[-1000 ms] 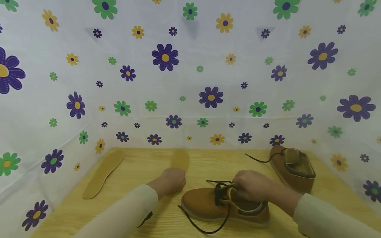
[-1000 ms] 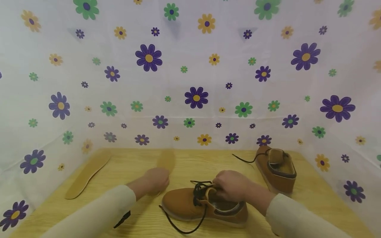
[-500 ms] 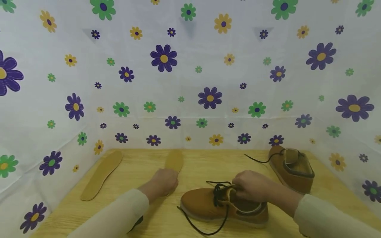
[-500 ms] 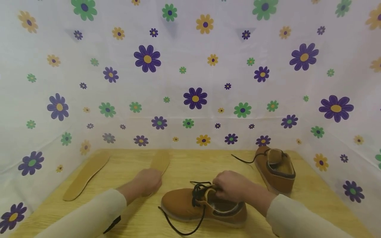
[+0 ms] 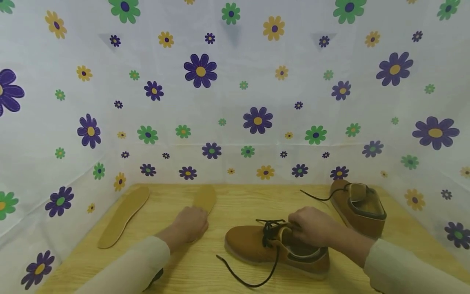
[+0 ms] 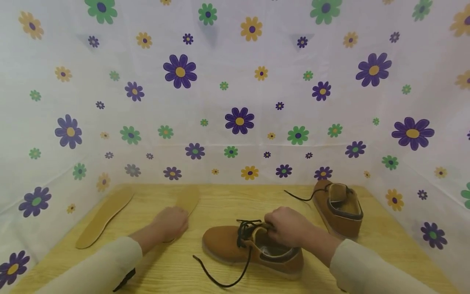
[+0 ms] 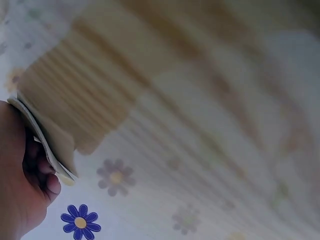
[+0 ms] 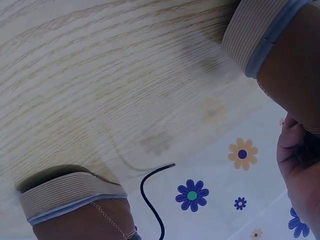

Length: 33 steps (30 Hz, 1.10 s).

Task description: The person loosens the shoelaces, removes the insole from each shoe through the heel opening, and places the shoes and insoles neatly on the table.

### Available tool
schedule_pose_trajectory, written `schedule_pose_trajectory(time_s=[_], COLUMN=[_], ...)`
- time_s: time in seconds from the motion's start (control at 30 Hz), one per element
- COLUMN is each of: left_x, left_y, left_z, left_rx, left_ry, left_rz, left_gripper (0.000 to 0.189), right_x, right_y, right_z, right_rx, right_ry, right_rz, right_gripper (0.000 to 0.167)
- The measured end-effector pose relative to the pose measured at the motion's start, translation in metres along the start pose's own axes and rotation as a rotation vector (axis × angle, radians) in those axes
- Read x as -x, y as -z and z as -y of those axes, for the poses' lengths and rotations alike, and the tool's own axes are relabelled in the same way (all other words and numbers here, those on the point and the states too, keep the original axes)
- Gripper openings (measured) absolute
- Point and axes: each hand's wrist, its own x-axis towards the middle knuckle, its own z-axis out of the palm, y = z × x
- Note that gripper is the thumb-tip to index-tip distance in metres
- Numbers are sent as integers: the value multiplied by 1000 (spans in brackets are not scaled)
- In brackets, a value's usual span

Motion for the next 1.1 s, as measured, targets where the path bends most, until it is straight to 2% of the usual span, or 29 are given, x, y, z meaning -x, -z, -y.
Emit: schedule_pose_trajectory(time_s=[0.13, 0.3, 0.53, 0.67, 0.8, 1.1], left_x=[4, 8, 17, 23, 28, 40], left_y=[-2, -6, -7, -6, -5, -5], left_z=[8, 19, 29, 32, 37, 48], left_rx=[31, 34, 46, 44, 46, 58], left_ry=[3, 22, 40, 40, 40, 38], left_rz=[-8, 29, 22, 23, 4, 8], left_gripper=[22, 23, 23, 22, 21, 18], right_x=[-1, -3, -6, -5, 0, 8], right_y=[-1, 1, 13, 25, 40, 82], right_z=[-1, -4, -7, -13, -22, -47], right_rx=[17, 33, 57, 55, 68, 91], right_ry=[3, 13, 19, -39, -106, -256], right_rz=[-3, -1, -38, -32, -61, -249], right_gripper=[28, 25, 22, 20, 18, 16])
